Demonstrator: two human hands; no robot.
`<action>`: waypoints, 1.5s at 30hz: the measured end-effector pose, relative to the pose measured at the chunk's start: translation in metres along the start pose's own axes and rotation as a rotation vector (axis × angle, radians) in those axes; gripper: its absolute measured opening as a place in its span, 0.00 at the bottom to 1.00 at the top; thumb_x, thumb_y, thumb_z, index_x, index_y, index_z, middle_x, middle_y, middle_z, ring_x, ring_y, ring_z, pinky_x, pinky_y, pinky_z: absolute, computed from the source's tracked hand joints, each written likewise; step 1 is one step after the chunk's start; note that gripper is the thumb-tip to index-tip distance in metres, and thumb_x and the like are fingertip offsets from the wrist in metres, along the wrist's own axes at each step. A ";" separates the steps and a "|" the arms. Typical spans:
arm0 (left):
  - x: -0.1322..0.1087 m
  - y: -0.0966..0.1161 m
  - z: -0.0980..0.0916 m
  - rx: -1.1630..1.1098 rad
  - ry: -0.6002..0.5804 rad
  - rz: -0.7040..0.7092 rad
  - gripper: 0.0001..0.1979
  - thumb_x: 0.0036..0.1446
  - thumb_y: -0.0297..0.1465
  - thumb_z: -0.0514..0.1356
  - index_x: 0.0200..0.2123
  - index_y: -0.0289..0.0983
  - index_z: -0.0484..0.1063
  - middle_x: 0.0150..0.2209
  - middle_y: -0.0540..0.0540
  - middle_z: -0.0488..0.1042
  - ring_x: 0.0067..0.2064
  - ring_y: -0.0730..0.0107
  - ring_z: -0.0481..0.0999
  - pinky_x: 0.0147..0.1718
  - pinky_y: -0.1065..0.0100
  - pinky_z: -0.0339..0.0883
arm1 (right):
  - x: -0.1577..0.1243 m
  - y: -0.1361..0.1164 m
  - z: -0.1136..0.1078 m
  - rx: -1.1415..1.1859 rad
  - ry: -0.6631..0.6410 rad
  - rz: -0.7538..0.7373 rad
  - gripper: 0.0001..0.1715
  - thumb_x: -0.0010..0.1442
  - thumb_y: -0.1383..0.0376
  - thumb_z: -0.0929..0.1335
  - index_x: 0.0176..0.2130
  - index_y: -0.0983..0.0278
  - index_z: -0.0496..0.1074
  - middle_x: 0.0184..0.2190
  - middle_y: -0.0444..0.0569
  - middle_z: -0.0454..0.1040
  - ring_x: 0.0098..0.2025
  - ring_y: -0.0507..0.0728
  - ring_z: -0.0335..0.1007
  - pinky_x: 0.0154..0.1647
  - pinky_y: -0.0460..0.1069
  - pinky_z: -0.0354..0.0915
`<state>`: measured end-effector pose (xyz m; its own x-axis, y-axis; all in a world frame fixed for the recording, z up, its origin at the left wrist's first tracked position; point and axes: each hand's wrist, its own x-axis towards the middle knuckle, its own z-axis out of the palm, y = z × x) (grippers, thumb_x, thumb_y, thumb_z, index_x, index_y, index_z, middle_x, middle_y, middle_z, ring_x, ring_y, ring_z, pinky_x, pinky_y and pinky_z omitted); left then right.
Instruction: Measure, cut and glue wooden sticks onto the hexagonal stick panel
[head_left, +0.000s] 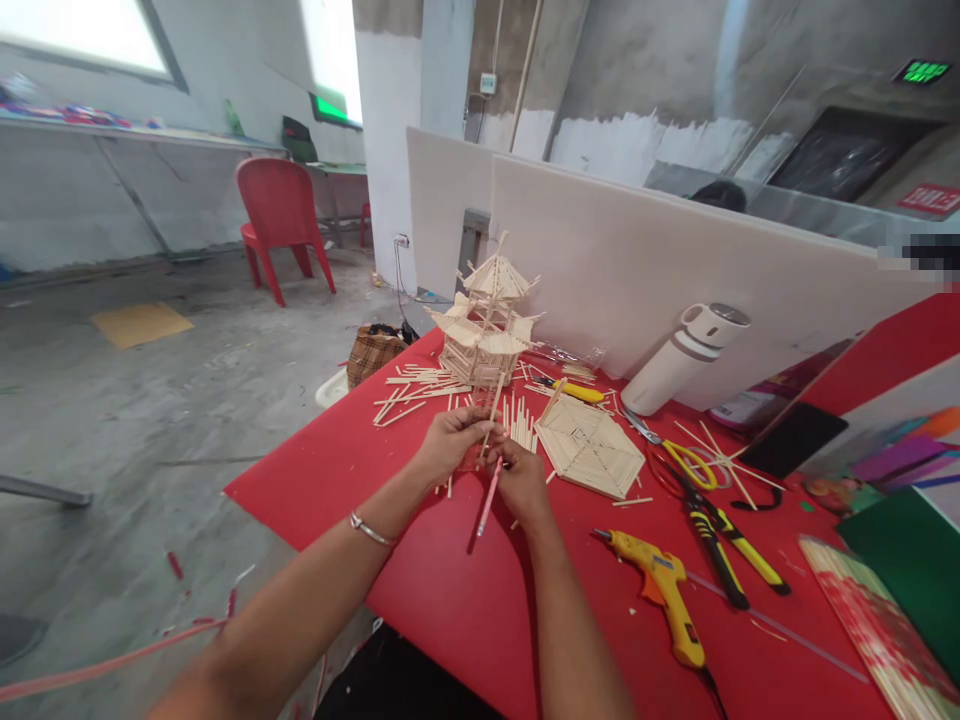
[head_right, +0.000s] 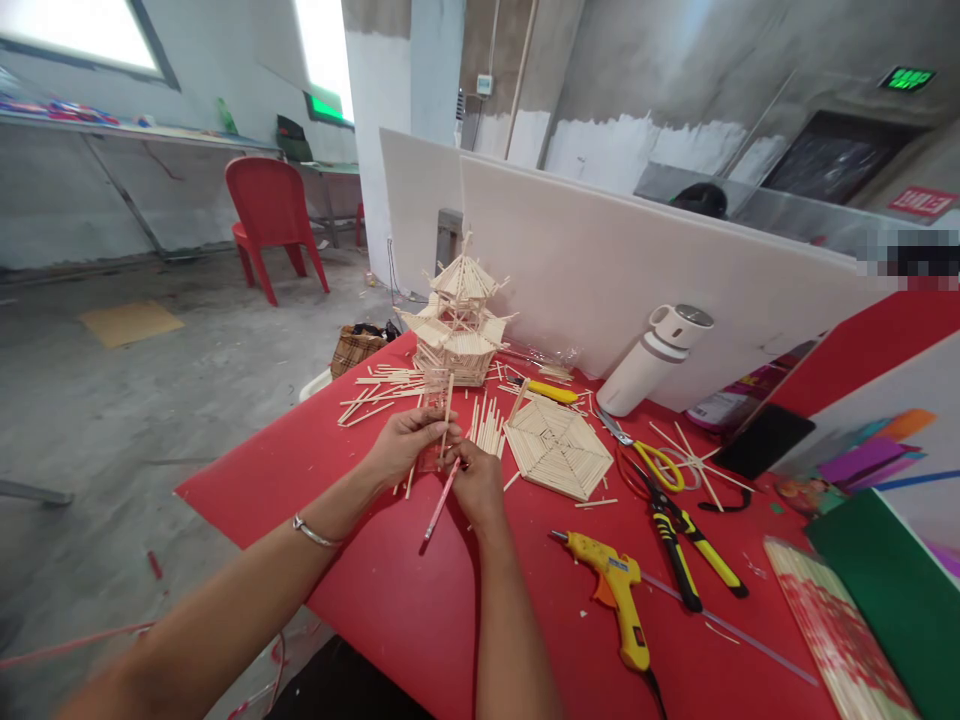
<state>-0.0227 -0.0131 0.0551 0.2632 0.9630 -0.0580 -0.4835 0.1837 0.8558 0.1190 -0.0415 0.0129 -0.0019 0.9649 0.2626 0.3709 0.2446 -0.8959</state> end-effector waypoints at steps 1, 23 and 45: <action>0.000 0.000 0.000 -0.003 -0.001 -0.001 0.21 0.39 0.36 0.75 0.37 0.32 0.78 0.31 0.43 0.80 0.31 0.66 0.80 0.28 0.68 0.73 | 0.000 0.001 0.000 -0.011 0.000 -0.007 0.05 0.52 0.66 0.68 0.25 0.61 0.70 0.28 0.44 0.79 0.31 0.56 0.75 0.36 0.48 0.67; -0.001 0.000 -0.001 0.000 0.006 -0.037 0.19 0.42 0.35 0.75 0.37 0.32 0.78 0.35 0.39 0.81 0.32 0.65 0.79 0.24 0.69 0.73 | 0.001 0.008 0.001 0.009 0.012 -0.050 0.08 0.52 0.63 0.70 0.23 0.61 0.69 0.26 0.44 0.78 0.28 0.55 0.72 0.33 0.47 0.66; -0.001 0.001 0.001 -0.002 0.033 -0.011 0.20 0.41 0.37 0.75 0.36 0.32 0.78 0.33 0.41 0.81 0.33 0.63 0.80 0.26 0.66 0.75 | 0.001 0.011 0.002 0.032 0.003 -0.057 0.08 0.52 0.63 0.70 0.24 0.61 0.69 0.26 0.44 0.78 0.28 0.55 0.73 0.33 0.48 0.67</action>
<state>-0.0223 -0.0143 0.0564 0.2408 0.9669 -0.0841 -0.4823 0.1943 0.8542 0.1210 -0.0373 0.0023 -0.0194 0.9492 0.3142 0.3405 0.3017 -0.8905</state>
